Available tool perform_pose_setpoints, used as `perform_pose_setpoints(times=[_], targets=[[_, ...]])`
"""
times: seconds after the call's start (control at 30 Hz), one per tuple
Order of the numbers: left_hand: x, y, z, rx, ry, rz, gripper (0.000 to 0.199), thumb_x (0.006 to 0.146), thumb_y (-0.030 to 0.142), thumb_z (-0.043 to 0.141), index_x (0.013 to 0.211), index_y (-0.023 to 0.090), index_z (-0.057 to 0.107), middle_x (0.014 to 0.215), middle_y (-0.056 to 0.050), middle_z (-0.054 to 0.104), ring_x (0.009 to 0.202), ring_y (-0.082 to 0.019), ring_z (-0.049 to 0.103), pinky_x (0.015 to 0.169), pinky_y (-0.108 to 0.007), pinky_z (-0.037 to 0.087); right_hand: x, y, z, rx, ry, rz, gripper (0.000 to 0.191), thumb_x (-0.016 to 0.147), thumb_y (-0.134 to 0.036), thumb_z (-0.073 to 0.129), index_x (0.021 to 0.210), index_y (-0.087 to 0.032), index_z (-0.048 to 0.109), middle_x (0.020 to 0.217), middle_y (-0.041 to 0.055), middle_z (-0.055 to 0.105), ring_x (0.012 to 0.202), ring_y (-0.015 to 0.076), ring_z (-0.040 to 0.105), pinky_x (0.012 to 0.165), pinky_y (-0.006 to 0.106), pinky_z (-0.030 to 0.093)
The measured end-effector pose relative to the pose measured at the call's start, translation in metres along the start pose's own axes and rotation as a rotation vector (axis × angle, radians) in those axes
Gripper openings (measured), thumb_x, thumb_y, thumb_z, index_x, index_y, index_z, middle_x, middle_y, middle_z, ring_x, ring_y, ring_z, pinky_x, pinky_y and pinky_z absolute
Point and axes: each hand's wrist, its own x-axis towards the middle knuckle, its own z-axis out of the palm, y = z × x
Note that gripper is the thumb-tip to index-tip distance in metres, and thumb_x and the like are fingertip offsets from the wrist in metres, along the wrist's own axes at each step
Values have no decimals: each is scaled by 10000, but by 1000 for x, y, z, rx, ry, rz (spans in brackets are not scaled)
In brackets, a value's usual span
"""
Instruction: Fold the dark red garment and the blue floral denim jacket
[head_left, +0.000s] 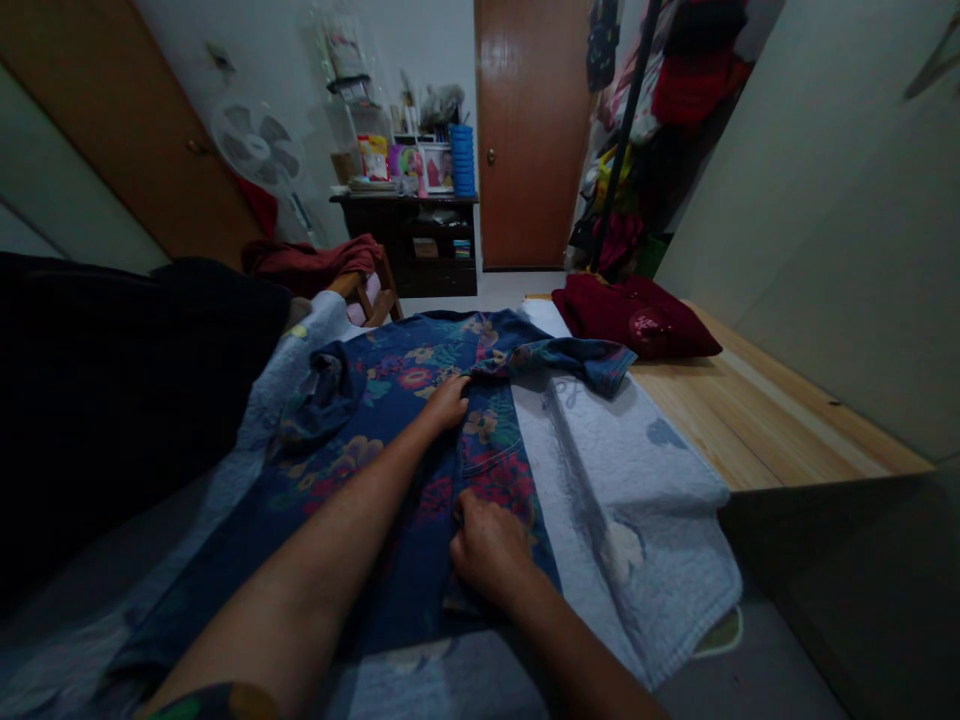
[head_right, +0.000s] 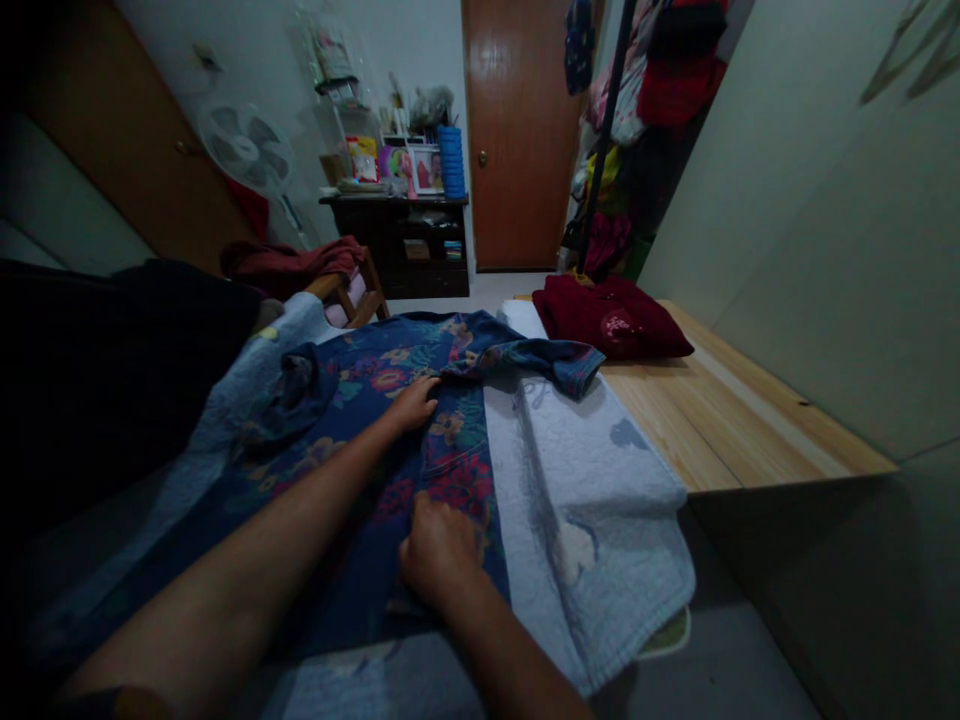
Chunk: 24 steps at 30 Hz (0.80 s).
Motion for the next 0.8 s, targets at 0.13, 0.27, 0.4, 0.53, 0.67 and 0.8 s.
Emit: perform_pose_setpoints(times=[0.13, 0.27, 0.4, 0.53, 0.67, 0.8], targets=[[-4, 1, -1, -6, 20, -25, 571, 756, 83, 500, 1325, 119, 538, 1377, -130, 548, 1308, -244, 482, 1137, -368, 356, -3, 5, -6, 57, -36, -65, 247, 819, -235, 472, 1038, -216, 585, 964, 80, 722, 881, 250, 690, 709, 324, 451], [-8, 1, -3, -14, 49, -72, 578, 773, 71, 479, 1349, 110, 510, 1407, -138, 520, 1324, -240, 467, 1141, -358, 348, -6, 9, -10, 108, -29, -112, 254, 843, -276, 483, 1061, -216, 597, 1024, 67, 702, 970, 226, 660, 781, 307, 444], [-13, 0, -3, -26, 54, -119, 576, 774, 68, 483, 1349, 90, 508, 1404, -163, 524, 1319, -256, 475, 1139, -381, 350, -10, 7, -5, 84, 11, -135, 274, 833, -298, 517, 1079, -209, 598, 1041, 67, 692, 974, 216, 647, 792, 293, 435], [-15, 2, -3, -44, 11, -111, 587, 780, 109, 530, 1366, 105, 499, 1399, -147, 541, 1298, -245, 501, 1116, -359, 374, -10, 0, -2, 17, -5, -78, 259, 839, -239, 478, 1060, -202, 606, 966, 80, 716, 880, 223, 669, 725, 300, 427], [-19, 5, -5, -57, -87, -59, 509, 761, 175, 614, 1269, 159, 601, 1304, -88, 630, 1207, -227, 578, 1058, -320, 432, -6, 0, -7, 80, -20, -24, 317, 814, -194, 492, 1095, -209, 637, 957, 69, 728, 877, 211, 672, 704, 280, 404], [-27, 5, -6, -39, -122, -50, 455, 735, 117, 607, 1185, 170, 657, 1230, -67, 673, 1162, -214, 604, 1038, -300, 443, -4, 1, -12, 245, -77, -92, 332, 800, -177, 523, 1098, -223, 663, 903, 25, 730, 845, 167, 661, 682, 237, 385]])
